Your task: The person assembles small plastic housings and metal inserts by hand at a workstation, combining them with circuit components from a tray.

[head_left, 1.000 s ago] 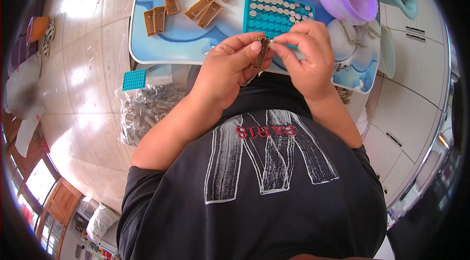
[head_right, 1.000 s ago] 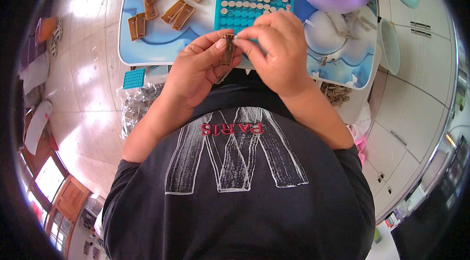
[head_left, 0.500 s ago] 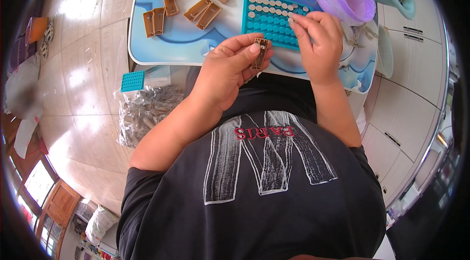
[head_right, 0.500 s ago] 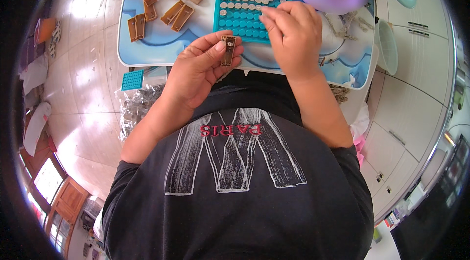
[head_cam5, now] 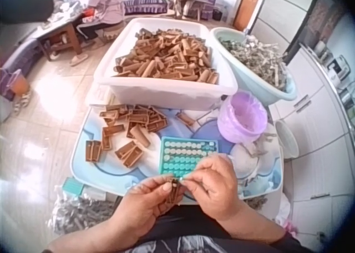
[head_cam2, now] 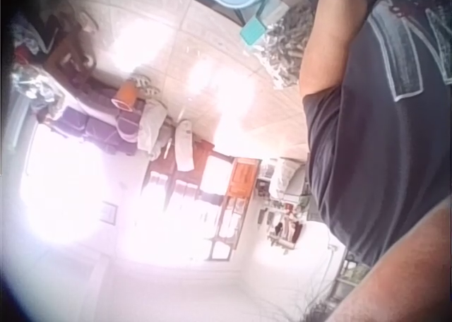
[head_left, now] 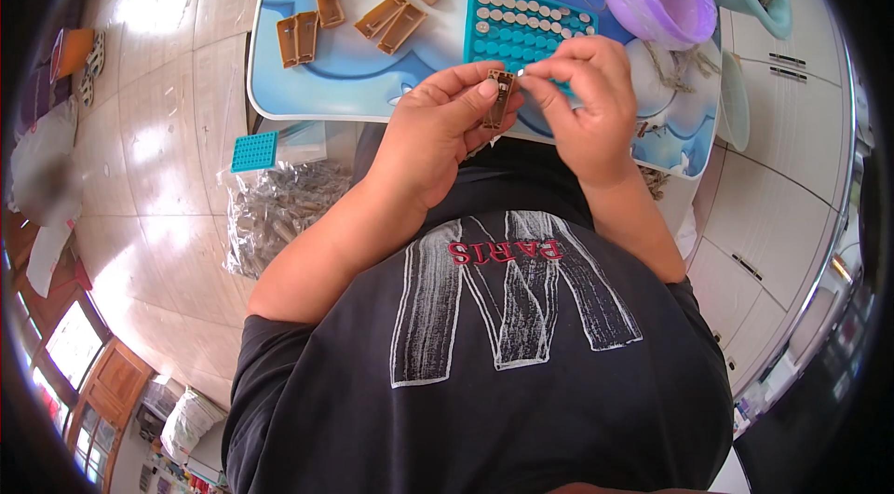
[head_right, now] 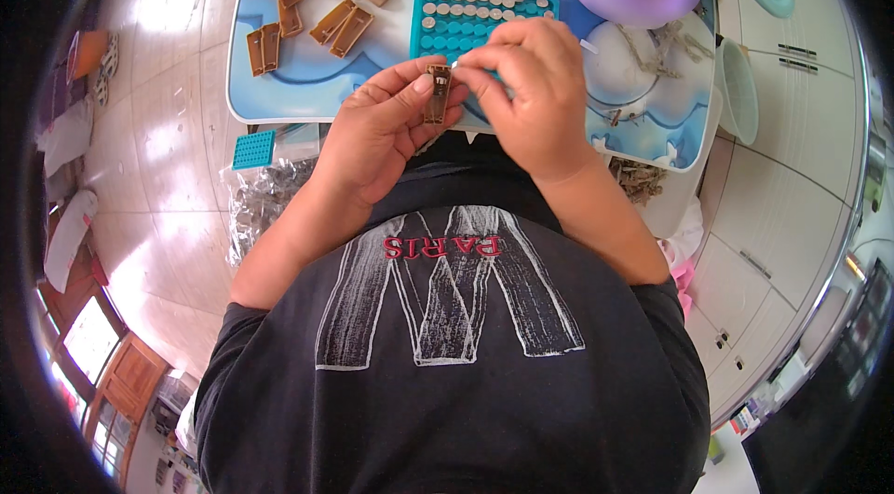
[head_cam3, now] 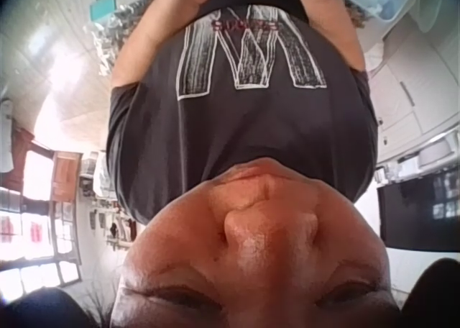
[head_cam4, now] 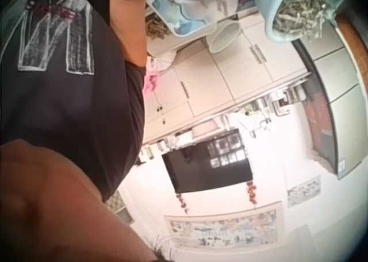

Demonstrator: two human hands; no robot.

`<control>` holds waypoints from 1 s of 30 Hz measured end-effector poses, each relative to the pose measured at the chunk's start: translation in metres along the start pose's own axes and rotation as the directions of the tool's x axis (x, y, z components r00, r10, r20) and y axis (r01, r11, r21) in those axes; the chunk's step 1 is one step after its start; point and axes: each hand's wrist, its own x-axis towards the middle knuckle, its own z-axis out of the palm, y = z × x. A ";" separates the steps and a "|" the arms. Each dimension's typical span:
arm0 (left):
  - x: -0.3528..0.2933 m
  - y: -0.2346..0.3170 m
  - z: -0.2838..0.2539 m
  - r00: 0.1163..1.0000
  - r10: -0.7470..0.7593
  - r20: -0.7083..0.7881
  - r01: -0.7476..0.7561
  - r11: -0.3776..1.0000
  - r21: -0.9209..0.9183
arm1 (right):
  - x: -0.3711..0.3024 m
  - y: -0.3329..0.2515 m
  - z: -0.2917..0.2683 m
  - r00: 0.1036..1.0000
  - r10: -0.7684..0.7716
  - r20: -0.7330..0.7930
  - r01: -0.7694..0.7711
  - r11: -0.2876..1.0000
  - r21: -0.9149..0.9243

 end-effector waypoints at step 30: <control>0.001 -0.002 -0.002 0.999 0.038 0.016 -0.038 0.999 -0.015 | 0.022 0.009 0.015 0.994 -0.102 0.024 0.102 0.995 0.015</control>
